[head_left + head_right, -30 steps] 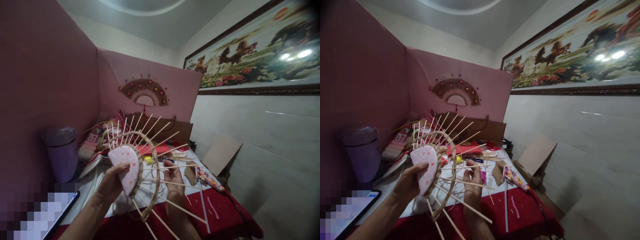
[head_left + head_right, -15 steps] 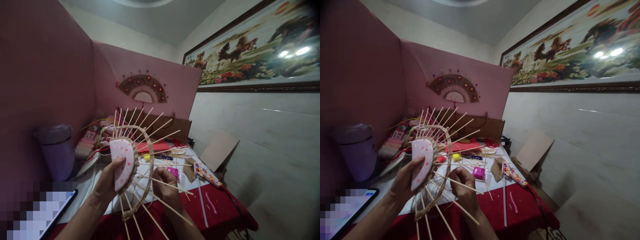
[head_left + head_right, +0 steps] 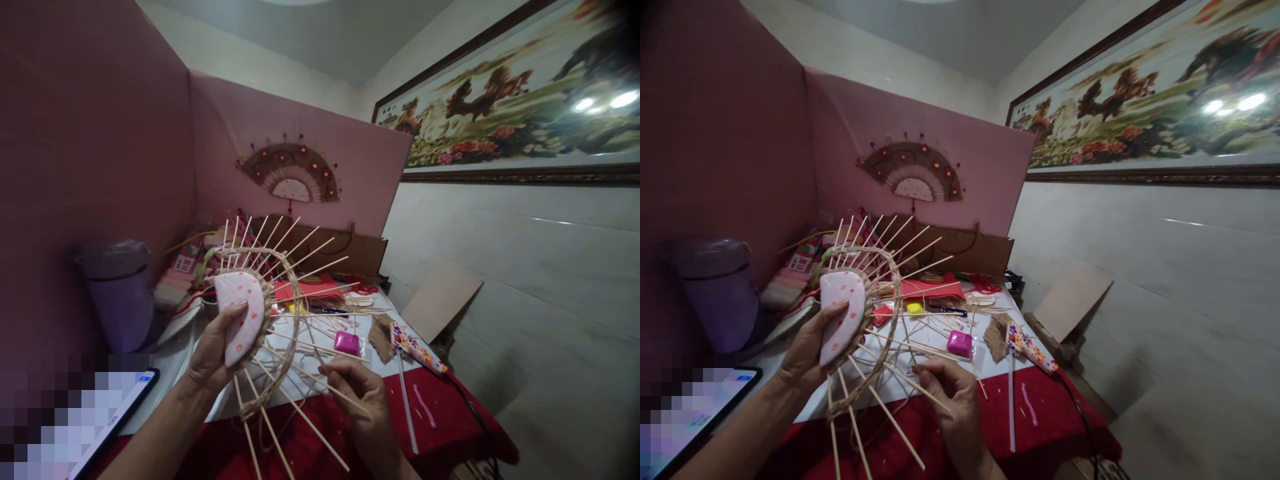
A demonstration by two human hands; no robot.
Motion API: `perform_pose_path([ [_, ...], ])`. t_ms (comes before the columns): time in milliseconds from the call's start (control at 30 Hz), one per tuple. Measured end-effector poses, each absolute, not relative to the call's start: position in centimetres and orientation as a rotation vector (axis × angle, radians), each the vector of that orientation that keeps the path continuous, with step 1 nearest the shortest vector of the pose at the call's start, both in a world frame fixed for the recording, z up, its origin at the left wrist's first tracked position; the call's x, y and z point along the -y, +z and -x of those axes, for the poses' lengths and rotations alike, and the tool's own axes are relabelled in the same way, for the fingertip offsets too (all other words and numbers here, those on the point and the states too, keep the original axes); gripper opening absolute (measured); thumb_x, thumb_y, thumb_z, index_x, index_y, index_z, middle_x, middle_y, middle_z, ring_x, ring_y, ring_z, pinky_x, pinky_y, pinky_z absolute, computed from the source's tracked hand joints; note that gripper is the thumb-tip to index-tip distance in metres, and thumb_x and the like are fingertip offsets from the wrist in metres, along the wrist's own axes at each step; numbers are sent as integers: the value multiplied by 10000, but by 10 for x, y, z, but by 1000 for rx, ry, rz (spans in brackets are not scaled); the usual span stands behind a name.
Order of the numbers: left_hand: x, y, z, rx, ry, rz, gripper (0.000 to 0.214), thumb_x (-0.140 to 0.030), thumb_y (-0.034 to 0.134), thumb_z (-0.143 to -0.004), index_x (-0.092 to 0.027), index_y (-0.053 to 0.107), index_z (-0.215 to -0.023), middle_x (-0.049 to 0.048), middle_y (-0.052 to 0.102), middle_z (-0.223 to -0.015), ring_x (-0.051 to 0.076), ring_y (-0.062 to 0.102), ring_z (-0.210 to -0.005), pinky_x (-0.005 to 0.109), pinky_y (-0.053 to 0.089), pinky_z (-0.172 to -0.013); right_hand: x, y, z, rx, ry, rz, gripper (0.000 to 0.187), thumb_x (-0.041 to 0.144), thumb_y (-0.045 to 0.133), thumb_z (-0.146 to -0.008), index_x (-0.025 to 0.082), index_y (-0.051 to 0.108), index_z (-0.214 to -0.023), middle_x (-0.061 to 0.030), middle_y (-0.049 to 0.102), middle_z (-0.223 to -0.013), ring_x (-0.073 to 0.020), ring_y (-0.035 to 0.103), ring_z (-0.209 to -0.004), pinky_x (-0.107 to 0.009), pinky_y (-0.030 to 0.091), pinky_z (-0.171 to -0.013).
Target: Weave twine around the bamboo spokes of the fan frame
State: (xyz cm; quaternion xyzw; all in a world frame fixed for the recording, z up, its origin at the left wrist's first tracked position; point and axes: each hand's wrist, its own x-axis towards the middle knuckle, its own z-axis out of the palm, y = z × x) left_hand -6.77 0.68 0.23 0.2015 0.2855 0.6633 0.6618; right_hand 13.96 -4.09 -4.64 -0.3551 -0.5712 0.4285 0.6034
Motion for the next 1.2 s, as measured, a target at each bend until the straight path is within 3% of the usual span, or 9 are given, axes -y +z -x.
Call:
perform_pose_path([
  [100, -7, 4, 69, -640, 1526, -469, 161, -72, 491, -741, -83, 622, -835, 98, 714, -692, 177, 667, -561, 272, 570, -566, 45, -52, -146, 1299, 1017, 842, 106, 289, 617, -760, 193, 643, -723, 9, 571, -664, -101, 511, -638, -188, 407, -586],
  [267, -10, 3, 74, -665, 1512, -516, 122, -101, 518, -727, -88, 623, -788, 94, 701, -628, 176, 644, -483, 256, 552, -469, 52, -58, -152, 1113, 1000, 842, 217, 368, 562, -791, 170, 617, -720, -4, 521, -655, -109, 498, -603, -199, 403, -531],
  [367, -11, 2, 76, -655, 1511, -518, 112, -104, 530, -712, -96, 624, -773, 99, 707, -659, 181, 652, -507, 252, 551, -470, 58, -53, -155, 1180, 780, 873, 240, 371, 540, -801, 171, 625, -701, -15, 529, -647, -120, 505, -590, -213, 403, -521],
  [567, -11, 1, 73, -713, 1522, -514, 127, -108, 549, -694, -96, 631, -790, 86, 701, -651, 172, 648, -520, 260, 557, -509, 67, -46, -152, 1610, 193, 881, 73, 165, 564, -785, 192, 632, -782, -8, 537, -621, -117, 506, -559, -222, 377, -512],
  [800, -10, -1, 68, -748, 1505, -541, 138, -122, 567, -690, -95, 629, -810, 73, 696, -658, 155, 636, -519, 247, 546, -503, 72, -53, -137, 1969, -353, 799, 201, 107, 554, -735, 178, 634, -905, -10, 530, -570, -109, 467, -493, -219, 321, -457],
  [1200, -14, -10, 64, -755, 1493, -574, 190, -152, 623, -658, -107, 617, -843, 67, 695, -669, 165, 648, -567, 270, 558, -596, 62, -53, -113, 1987, -532, 742, 246, 138, 384, -761, 179, 621, -706, -6, 443, -478, -126, 372, -437, -274, 183, -428],
])
